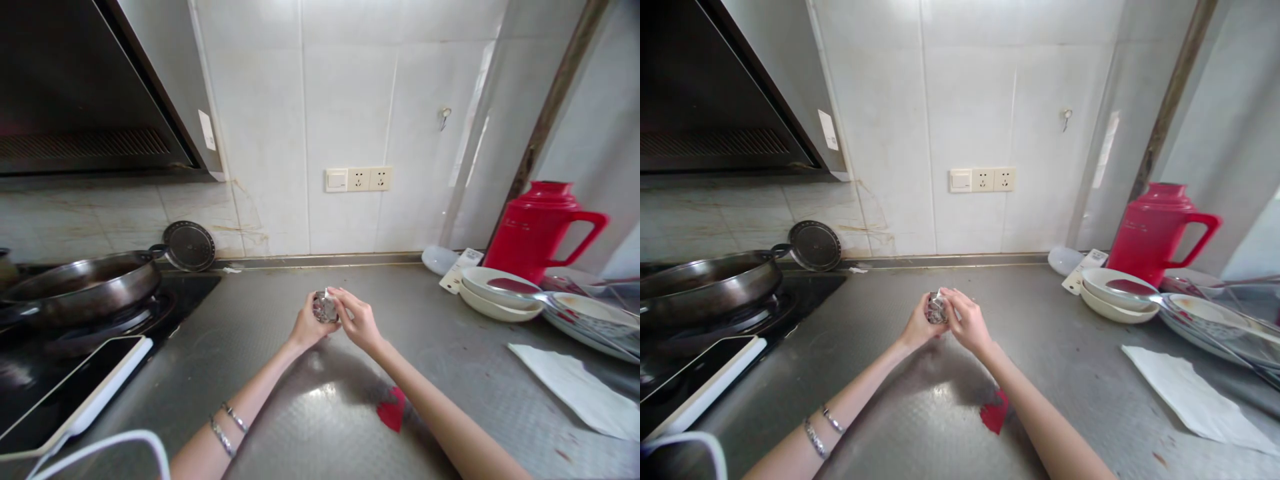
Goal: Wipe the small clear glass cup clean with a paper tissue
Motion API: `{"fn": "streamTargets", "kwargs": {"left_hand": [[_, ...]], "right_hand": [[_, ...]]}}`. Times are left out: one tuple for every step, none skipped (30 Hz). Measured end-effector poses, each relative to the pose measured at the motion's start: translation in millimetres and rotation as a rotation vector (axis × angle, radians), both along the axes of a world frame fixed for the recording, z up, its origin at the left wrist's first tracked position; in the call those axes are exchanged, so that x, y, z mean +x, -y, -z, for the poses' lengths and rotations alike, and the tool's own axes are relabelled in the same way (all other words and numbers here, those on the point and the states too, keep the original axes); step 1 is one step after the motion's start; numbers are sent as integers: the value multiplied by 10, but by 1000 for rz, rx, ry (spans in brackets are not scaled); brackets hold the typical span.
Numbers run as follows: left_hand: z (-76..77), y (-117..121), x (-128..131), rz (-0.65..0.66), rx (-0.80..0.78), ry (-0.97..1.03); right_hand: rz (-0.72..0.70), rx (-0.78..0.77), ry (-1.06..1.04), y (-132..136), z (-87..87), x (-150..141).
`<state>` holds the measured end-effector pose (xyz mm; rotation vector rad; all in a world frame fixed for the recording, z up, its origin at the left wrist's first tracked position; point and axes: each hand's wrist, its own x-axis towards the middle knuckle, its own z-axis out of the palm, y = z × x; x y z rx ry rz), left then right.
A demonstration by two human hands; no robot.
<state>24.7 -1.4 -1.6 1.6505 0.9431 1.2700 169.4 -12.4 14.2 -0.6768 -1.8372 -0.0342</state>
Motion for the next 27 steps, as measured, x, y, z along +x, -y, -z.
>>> {"fn": "streamTargets", "kwargs": {"left_hand": [[-8,7,0,1,-13,-4],[-14,13,-1,2,-27,-8],[-18,16,-3,1,-39,-12],[-20,19,-4,-5,-45,-17],[-20,19,-5,-16,-46,-22],[-17,19,-4,-28,-41,-25],[-13,18,-2,-39,-32,-25],[-10,19,2,-43,-20,-24],[-8,22,8,-38,-7,-24],[-9,29,15,-27,5,-25],[-14,38,23,-15,14,-26],[-24,51,32,-2,19,-22],[-37,66,39,9,15,-11],[-55,83,45,20,0,5],[-75,99,49,25,-23,27],[-96,114,51,29,-52,53],[-117,127,50,29,-83,78],[-136,135,47,29,-111,99],[-152,138,42,29,-134,115],[-165,135,35,27,-153,126],[-173,128,26,24,-170,132],[-178,117,16,21,-182,134],[-178,102,5,16,-186,132],[-174,85,-8,9,-184,125],[-167,68,-21,-2,-175,114],[-156,51,-33,-18,-162,99],[-143,37,-45,-35,-143,81]], "right_hand": [[-3,17,4,4,5,0],[-10,37,15,14,9,-2],[-18,56,31,28,11,-5],[-26,76,54,45,11,-9],[-37,94,83,63,9,-14],[-49,111,117,79,5,-18],[-64,126,151,93,0,-22],[-79,133,178,103,-8,-25],[-91,132,189,109,-18,-28],[-97,122,179,111,-28,-32],[-95,104,150,110,-40,-36],[-89,79,111,107,-50,-41],[-77,52,65,102,-60,-45],[-61,24,16,95,-66,-49],[-44,-3,-28,88,-69,-51],[-27,-25,-59,79,-68,-51],[-12,-36,-77,71,-63,-48],[1,-32,-80,63,-54,-42],[7,-15,-69,55,-43,-34],[6,11,-43,50,-30,-26],[-1,42,-9,47,-19,-18],[-13,71,29,48,-9,-11],[-26,96,68,52,-4,-7],[-37,118,104,60,-3,-5],[-47,138,139,71,-7,-6],[-56,157,172,85,-16,-11],[-67,180,206,102,-29,-17]]}}
